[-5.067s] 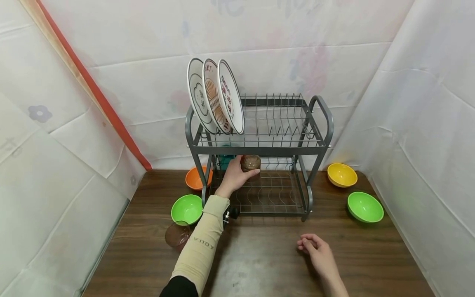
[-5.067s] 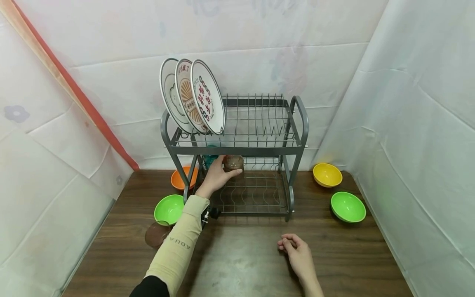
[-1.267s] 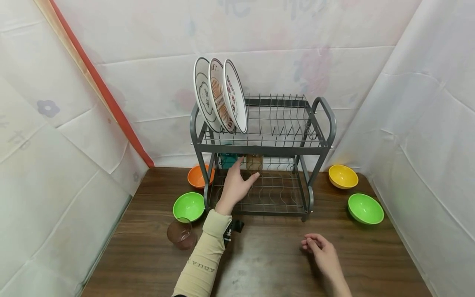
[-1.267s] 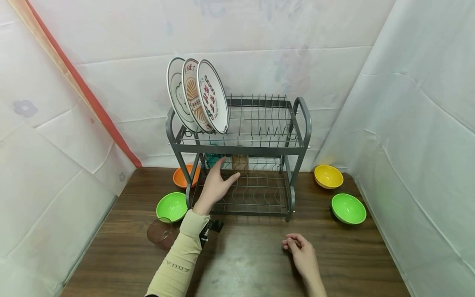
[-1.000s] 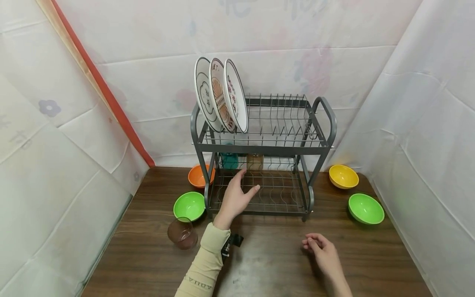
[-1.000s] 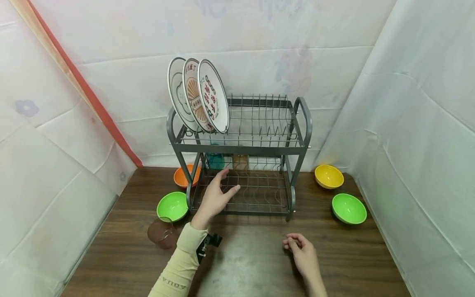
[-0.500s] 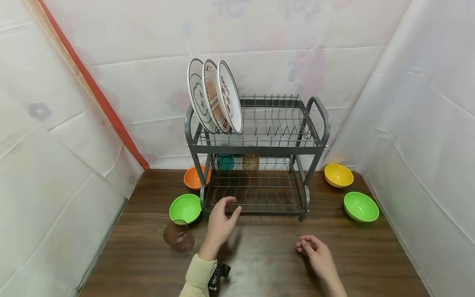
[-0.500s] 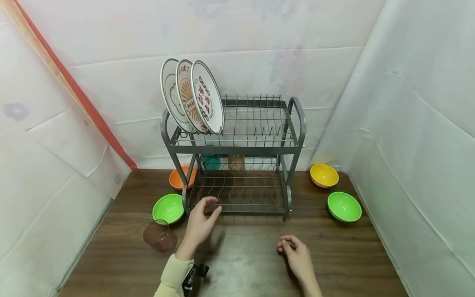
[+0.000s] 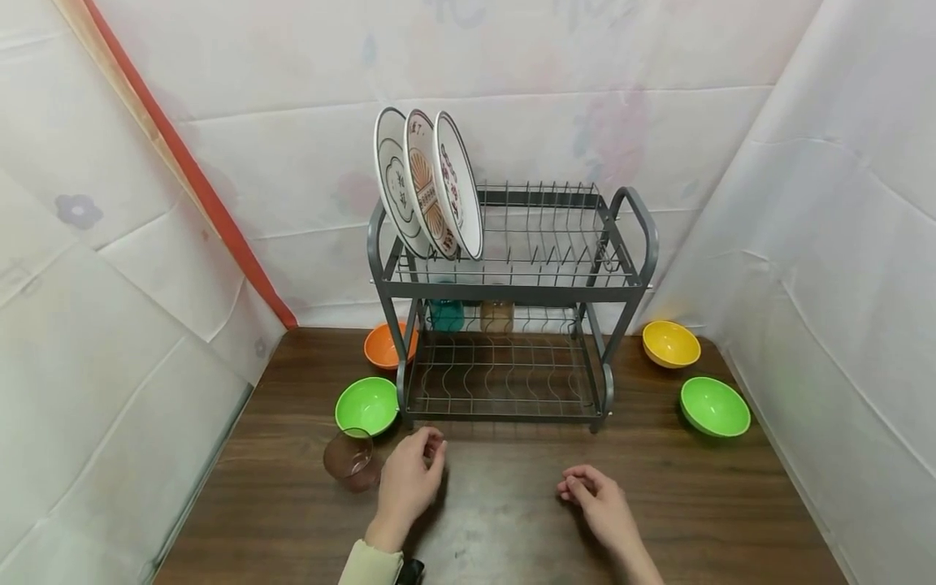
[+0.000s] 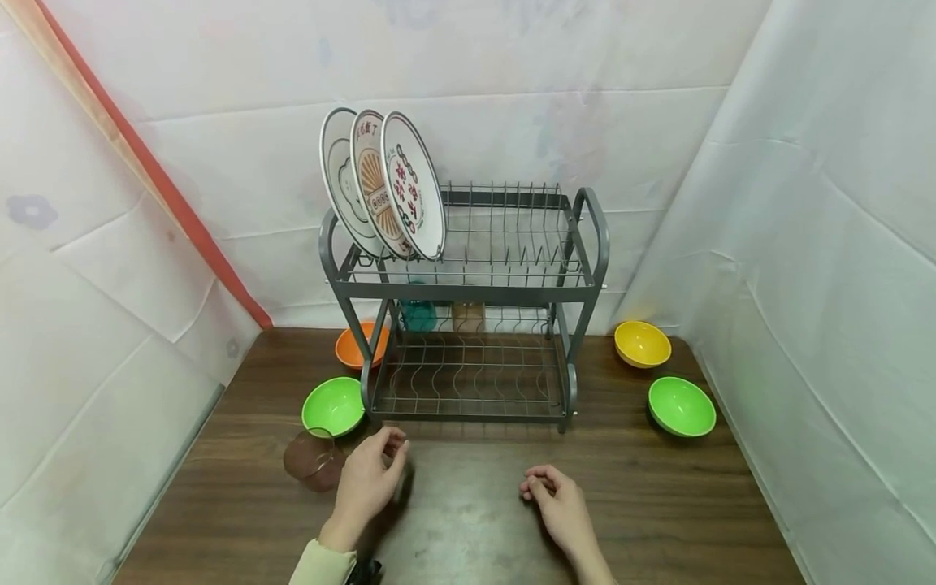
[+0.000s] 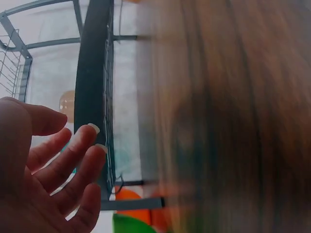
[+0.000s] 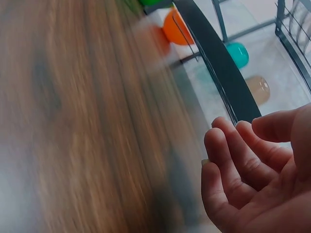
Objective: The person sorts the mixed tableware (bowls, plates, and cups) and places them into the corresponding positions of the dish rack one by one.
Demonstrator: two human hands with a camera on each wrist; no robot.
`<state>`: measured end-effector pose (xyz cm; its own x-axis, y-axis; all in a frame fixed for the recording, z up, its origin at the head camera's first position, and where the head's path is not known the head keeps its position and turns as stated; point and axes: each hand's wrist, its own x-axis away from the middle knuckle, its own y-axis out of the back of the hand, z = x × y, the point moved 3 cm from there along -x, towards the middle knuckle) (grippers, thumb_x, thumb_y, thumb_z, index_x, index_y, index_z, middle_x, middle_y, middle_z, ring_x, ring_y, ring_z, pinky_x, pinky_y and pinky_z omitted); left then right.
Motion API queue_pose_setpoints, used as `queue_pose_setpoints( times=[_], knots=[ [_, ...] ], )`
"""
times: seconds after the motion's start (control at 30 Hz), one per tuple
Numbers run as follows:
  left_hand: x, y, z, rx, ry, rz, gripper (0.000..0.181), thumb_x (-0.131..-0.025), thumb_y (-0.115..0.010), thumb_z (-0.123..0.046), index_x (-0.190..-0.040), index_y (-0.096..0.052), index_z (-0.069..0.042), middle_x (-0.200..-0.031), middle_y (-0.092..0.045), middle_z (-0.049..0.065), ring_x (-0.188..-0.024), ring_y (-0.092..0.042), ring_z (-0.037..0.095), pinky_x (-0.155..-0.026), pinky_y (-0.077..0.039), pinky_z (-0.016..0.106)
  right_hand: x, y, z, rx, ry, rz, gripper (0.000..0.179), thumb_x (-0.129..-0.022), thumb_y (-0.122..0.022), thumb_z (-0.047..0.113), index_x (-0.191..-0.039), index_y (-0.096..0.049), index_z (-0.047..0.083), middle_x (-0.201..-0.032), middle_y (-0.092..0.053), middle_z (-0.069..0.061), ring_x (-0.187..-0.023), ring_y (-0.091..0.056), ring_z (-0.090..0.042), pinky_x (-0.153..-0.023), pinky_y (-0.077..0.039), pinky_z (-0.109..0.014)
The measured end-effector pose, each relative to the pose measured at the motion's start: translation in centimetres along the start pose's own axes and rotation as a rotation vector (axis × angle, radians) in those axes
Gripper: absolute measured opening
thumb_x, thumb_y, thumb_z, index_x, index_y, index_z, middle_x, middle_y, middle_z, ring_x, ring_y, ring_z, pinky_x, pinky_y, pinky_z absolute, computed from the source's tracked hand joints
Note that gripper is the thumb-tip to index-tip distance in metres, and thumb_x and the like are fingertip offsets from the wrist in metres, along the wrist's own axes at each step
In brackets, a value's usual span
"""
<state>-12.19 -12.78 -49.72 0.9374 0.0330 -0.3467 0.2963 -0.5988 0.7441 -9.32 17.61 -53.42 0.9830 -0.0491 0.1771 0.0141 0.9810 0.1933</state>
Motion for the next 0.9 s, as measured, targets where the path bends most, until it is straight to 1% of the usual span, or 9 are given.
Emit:
queue_pose_setpoints(
  times=[0.07, 0.17, 0.27, 0.33, 0.4, 0.5, 0.67, 0.77, 0.9],
  knots=[
    [0.2, 0.4, 0.1, -0.055, -0.043, -0.036, 0.007, -0.089, -0.074, -0.018, -0.093, -0.068, -0.018, -0.078, -0.063, -0.007, -0.071, -0.058, 0.01, -0.06, -0.049, 0.033, 0.0, -0.6, 0.1, 0.0, 0.016, 0.031, 0.014, -0.098, -0.055, -0.003, -0.106, -0.063, -0.011, -0.088, -0.07, -0.016, -0.081, -0.069, -0.026, -0.075, -0.057, -0.031],
    [0.1, 1.3, 0.1, -0.098, -0.107, -0.088, 0.007, -0.088, -0.074, -0.016, -0.091, -0.068, -0.016, -0.077, -0.063, -0.004, -0.066, -0.056, 0.013, -0.057, -0.047, 0.033, 0.1, -1.4, 0.3, 0.018, 0.038, 0.084, 0.015, -0.098, -0.056, -0.001, -0.107, -0.063, -0.011, -0.09, -0.07, -0.016, -0.081, -0.069, -0.024, -0.075, -0.057, -0.032],
    [-0.1, 2.3, -0.1, -0.115, -0.144, -0.126, 0.007, -0.087, -0.074, -0.015, -0.09, -0.067, -0.014, -0.077, -0.063, -0.003, -0.065, -0.055, 0.015, -0.056, -0.046, 0.034, 0.3, -2.1, 0.4, 0.029, 0.048, 0.134, 0.016, -0.098, -0.058, 0.001, -0.108, -0.063, -0.011, -0.09, -0.071, -0.015, -0.082, -0.068, -0.022, -0.075, -0.057, -0.033],
    [-0.4, 3.2, -0.3, -0.126, -0.152, -0.15, 0.007, -0.087, -0.074, -0.015, -0.09, -0.067, -0.014, -0.077, -0.063, -0.004, -0.065, -0.056, 0.017, -0.056, -0.047, 0.036, 0.6, -2.5, 1.1, 0.036, 0.043, 0.165, 0.015, -0.097, -0.058, -0.001, -0.107, -0.062, -0.012, -0.091, -0.07, -0.017, -0.083, -0.068, -0.025, -0.075, -0.057, -0.034],
    [-0.6, 4.1, -0.4, -0.141, -0.152, -0.18, 0.006, -0.087, -0.073, -0.015, -0.089, -0.068, -0.013, -0.077, -0.064, -0.002, -0.067, -0.058, 0.021, -0.057, -0.048, 0.038, 1.1, -2.9, 2.1, 0.04, 0.047, 0.193, 0.015, -0.096, -0.057, -0.004, -0.106, -0.062, -0.014, -0.091, -0.07, -0.018, -0.083, -0.068, -0.027, -0.075, -0.057, -0.036],
    [-1.0, 5.7, 0.0, -0.174, -0.148, -0.242, 0.005, -0.087, -0.072, -0.014, -0.089, -0.068, -0.011, -0.077, -0.066, 0.002, -0.068, -0.061, 0.026, -0.057, -0.049, 0.043, 1.3, -3.6, 2.4, 0.047, 0.068, 0.225, 0.014, -0.096, -0.057, -0.005, -0.106, -0.061, -0.015, -0.091, -0.07, -0.019, -0.083, -0.068, -0.028, -0.074, -0.057, -0.036],
    [-1.2, 8.2, 1.7, -0.233, -0.113, -0.35, 0.006, -0.083, -0.072, -0.011, -0.084, -0.068, -0.006, -0.073, -0.066, 0.006, -0.064, -0.058, 0.03, -0.052, -0.046, 0.046, 0.9, -4.4, 1.0, 0.044, 0.124, 0.263, 0.017, -0.098, -0.06, 0.004, -0.107, -0.063, -0.01, -0.09, -0.071, -0.011, -0.082, -0.068, -0.018, -0.074, -0.056, -0.029],
    [-1.3, 9.3, 2.6, -0.264, -0.074, -0.355, 0.01, -0.081, -0.074, -0.012, -0.082, -0.067, -0.005, -0.069, -0.062, 0.006, -0.061, -0.055, 0.03, -0.051, -0.044, 0.046, 0.8, -4.6, 0.7, 0.054, 0.136, 0.272, 0.019, -0.099, -0.059, 0.007, -0.107, -0.064, -0.01, -0.09, -0.071, -0.009, -0.082, -0.068, -0.016, -0.074, -0.056, -0.029],
    [-1.2, 10.0, 3.4, -0.303, -0.032, -0.299, 0.015, -0.079, -0.078, -0.015, -0.079, -0.066, -0.005, -0.065, -0.057, 0.004, -0.06, -0.053, 0.029, -0.051, -0.043, 0.045, 0.8, -4.7, 0.7, 0.045, 0.133, 0.271, 0.019, -0.099, -0.059, 0.007, -0.107, -0.064, -0.01, -0.09, -0.071, -0.01, -0.082, -0.068, -0.019, -0.074, -0.056, -0.031]
  ],
)
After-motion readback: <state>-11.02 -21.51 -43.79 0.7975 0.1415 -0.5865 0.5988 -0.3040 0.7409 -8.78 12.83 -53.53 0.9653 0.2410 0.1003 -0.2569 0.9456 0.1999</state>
